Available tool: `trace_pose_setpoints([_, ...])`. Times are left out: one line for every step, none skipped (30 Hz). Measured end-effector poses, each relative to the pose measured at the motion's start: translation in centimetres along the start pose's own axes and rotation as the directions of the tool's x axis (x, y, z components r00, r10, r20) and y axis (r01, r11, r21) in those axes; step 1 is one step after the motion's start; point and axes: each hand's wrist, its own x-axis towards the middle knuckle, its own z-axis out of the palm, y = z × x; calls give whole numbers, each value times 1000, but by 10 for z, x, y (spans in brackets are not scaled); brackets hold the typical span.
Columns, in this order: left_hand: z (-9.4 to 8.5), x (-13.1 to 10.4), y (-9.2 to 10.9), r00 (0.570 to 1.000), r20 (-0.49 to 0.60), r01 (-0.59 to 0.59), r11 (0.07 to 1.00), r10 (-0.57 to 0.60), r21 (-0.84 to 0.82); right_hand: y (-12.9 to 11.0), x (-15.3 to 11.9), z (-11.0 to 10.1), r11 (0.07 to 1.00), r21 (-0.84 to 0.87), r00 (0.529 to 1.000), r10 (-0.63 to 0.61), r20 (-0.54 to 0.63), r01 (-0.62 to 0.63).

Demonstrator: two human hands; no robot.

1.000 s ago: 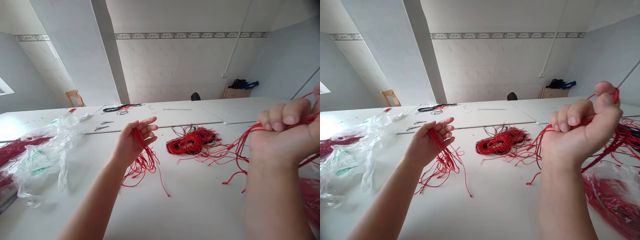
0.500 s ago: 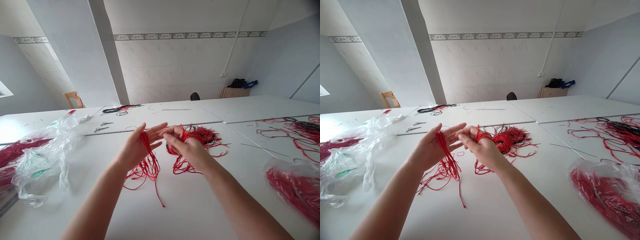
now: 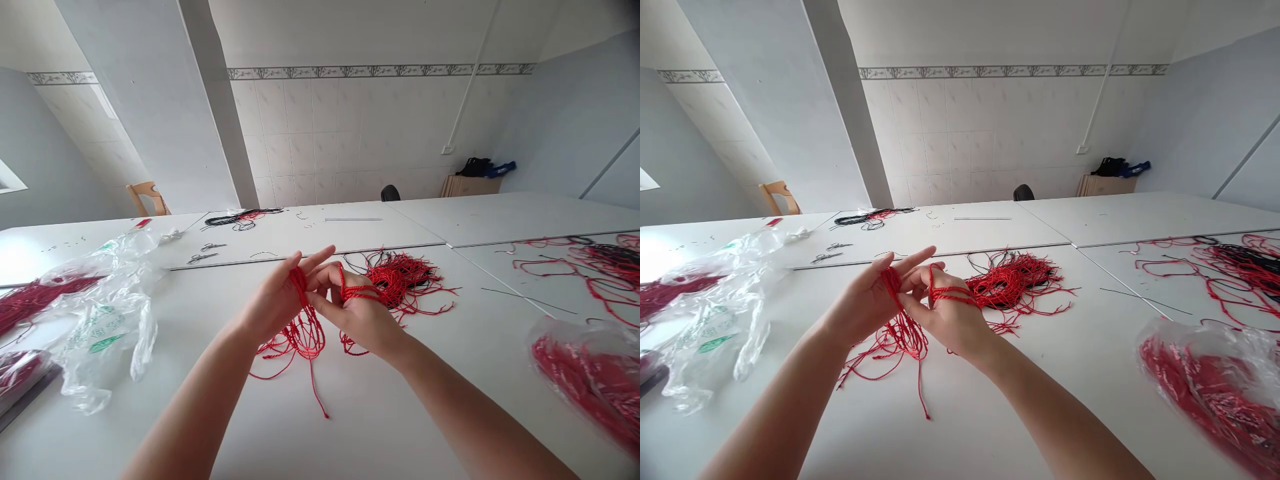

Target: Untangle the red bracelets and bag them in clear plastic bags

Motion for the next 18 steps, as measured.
trace_pose_setpoints([0,0,0,1000,-15,3,1000,-3,1,0,0,1,1000,-5,1000,1,2,-1])
trace_pose_setpoints([0,0,0,1000,-27,4,1000,-4,2,1,0,1,1000,-11,1000,3,8,-3])
trace_pose_setpoints([1,0,0,999,-35,2,1000,-2,2,1,0,2,1000,-17,1000,4,15,-3])
trace_pose_setpoints([1,0,-1,999,-36,-2,1000,2,1,1,0,2,1000,-23,1000,2,21,-2])
trace_pose_setpoints([1,0,-1,1000,-30,-7,1000,7,-3,1,0,2,1000,-24,1000,2,25,-1])
trace_pose_setpoints([1,0,-1,1000,-16,-12,1000,12,-7,1,0,2,1000,-18,1000,3,29,-2])
trace_pose_setpoints([1,0,-1,1000,-1,-15,1000,15,-13,0,0,1,1000,-6,999,7,31,-7])
trace_pose_setpoints([0,0,-1,1000,14,-16,1000,16,-18,0,-1,0,1000,8,999,15,34,-15])
trace_pose_setpoints([0,0,-1,1000,25,-15,1000,16,-21,-1,-1,0,999,20,999,25,36,-25])
trace_pose_setpoints([-1,1,-2,999,31,-12,1000,12,-23,-1,-1,-1,999,27,998,37,41,-38])
trace_pose_setpoints([-1,1,-2,1000,29,-8,1000,8,-25,-1,-1,-2,998,34,998,48,45,-50])
trace_pose_setpoints([-2,1,-2,1000,24,-3,1000,3,-24,-1,-1,-4,997,46,997,54,46,-56])
trace_pose_setpoints([-2,1,-3,1000,17,-4,1000,4,-21,0,-1,-5,996,70,997,56,44,-59])
trace_pose_setpoints([-2,2,-2,1000,14,-10,1000,10,-14,0,-1,-6,992,102,997,64,40,-68])
trace_pose_setpoints([-2,2,-2,1000,17,-19,1000,19,-3,1,-1,-8,986,143,996,85,33,-89])
trace_pose_setpoints([-2,2,-2,999,31,-28,1000,28,13,2,-1,-10,975,191,993,116,23,-118])
trace_pose_setpoints([-1,1,-1,998,52,-38,999,37,30,2,0,-12,957,246,988,154,16,-154])
trace_pose_setpoints([-1,1,0,996,76,-47,998,43,46,3,1,-15,932,308,981,195,18,-191])
